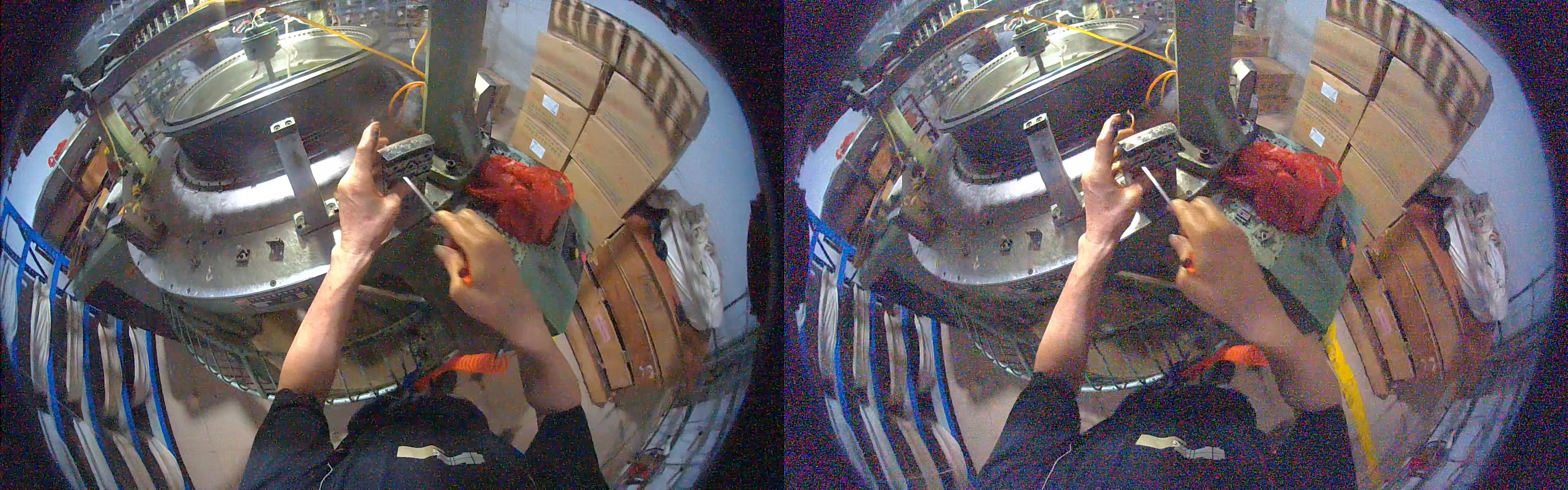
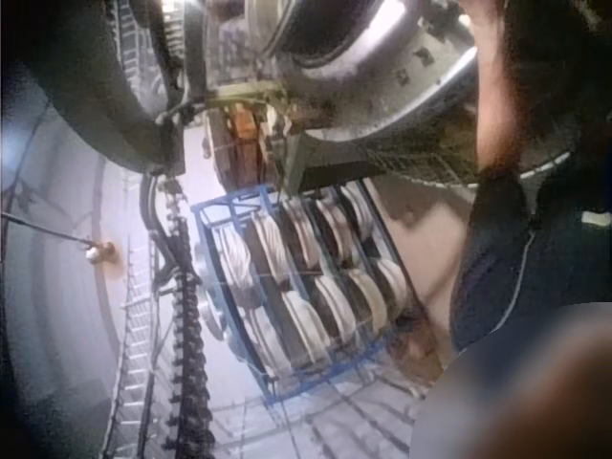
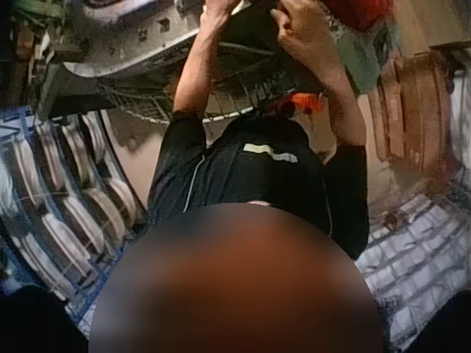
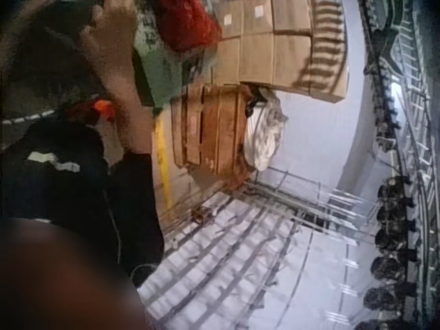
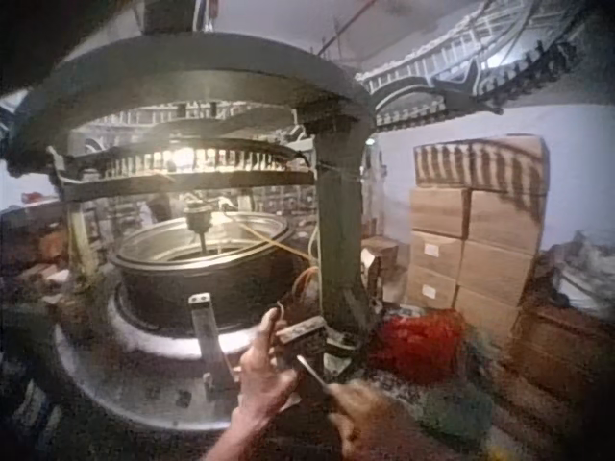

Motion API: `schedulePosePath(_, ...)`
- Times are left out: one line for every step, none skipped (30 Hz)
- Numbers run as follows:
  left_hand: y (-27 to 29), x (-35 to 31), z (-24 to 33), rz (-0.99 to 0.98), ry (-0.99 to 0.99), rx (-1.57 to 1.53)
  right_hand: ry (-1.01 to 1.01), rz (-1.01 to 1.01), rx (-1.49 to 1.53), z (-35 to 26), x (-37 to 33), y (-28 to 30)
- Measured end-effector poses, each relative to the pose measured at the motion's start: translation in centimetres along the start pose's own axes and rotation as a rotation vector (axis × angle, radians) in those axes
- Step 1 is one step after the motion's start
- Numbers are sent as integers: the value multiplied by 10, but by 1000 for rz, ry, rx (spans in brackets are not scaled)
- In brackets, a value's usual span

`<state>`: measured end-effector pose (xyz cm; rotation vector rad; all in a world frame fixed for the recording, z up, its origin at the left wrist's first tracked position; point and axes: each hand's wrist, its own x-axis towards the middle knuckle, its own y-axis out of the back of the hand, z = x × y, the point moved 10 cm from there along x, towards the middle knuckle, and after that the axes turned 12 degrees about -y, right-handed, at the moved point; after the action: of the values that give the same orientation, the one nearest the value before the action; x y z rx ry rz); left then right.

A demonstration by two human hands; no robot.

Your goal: The person uses a screwdriver to tighten screws on a metal bracket attached to a large cylindrical machine. They repeatedly insert screws and turn the screwdriver to secure the bracket in place.

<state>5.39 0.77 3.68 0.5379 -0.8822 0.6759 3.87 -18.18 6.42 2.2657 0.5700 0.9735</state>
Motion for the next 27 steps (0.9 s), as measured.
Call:
schedulePosePath(3,2,8,14,-89,88,-75,-19,30,9,-7,2)
schedulePosePath(3,4,15,20,-159,167,-154,-42,51,19,-15,4)
schedulePosePath(4,6,20,31,-224,229,-218,-52,72,28,-22,5)
schedulePosePath(3,7,25,42,-270,329,-259,-79,96,34,-30,2)
schedulePosePath(2,8,25,37,-283,342,-259,-107,123,36,-38,-3)
schedulePosePath(1,10,27,39,-301,340,-260,-129,162,37,-44,-8)
schedulePosePath(0,10,29,36,-327,338,-294,-169,207,42,-51,-14)
schedulePosePath(3,11,31,49,-353,312,-334,-205,228,48,-59,-21)
schedulePosePath(3,10,31,26,-362,277,-318,-187,238,49,-65,-21)
schedulePosePath(5,10,32,18,-376,250,-339,-184,251,53,-72,-22)
schedulePosePath(5,10,34,12,-393,223,-357,-180,262,57,-78,-22)
schedulePosePath(4,10,32,3,-368,190,-380,-172,275,62,-84,-22)
schedulePosePath(3,10,31,17,-355,211,-400,-163,286,66,-89,-22)
schedulePosePath(0,9,30,33,-339,235,-417,-159,297,70,-94,-22)
schedulePosePath(0,7,29,53,-320,267,-406,-163,271,72,-99,-20)
schedulePosePath(-3,6,29,78,-308,305,-383,-174,252,73,-102,-21)
schedulePosePath(-6,6,28,66,-289,472,-347,-194,243,72,-105,-24)
schedulePosePath(-6,6,33,107,-323,451,-294,-174,269,70,-107,-23)
schedulePosePath(-3,5,37,148,-356,443,-237,-163,305,68,-109,-25)
schedulePosePath(-3,4,36,120,-337,431,-239,-149,252,72,-116,-21)
schedulePosePath(-4,3,34,90,-317,410,-416,-217,347,93,-122,-34)
schedulePosePath(-3,3,36,70,-346,417,-440,-207,355,98,-130,-35)
schedulePosePath(-3,2,39,46,-374,414,-456,-194,361,104,-134,-38)
schedulePosePath(-1,1,45,34,-442,393,-473,-180,367,109,-139,-40)
schedulePosePath(2,-1,45,15,-423,366,-422,-157,378,109,-139,-42)
schedulePosePath(6,-3,46,1,-411,345,-423,-156,435,111,-142,-46)
schedulePosePath(8,-4,49,-19,-422,338,-439,-198,401,113,-144,-54)
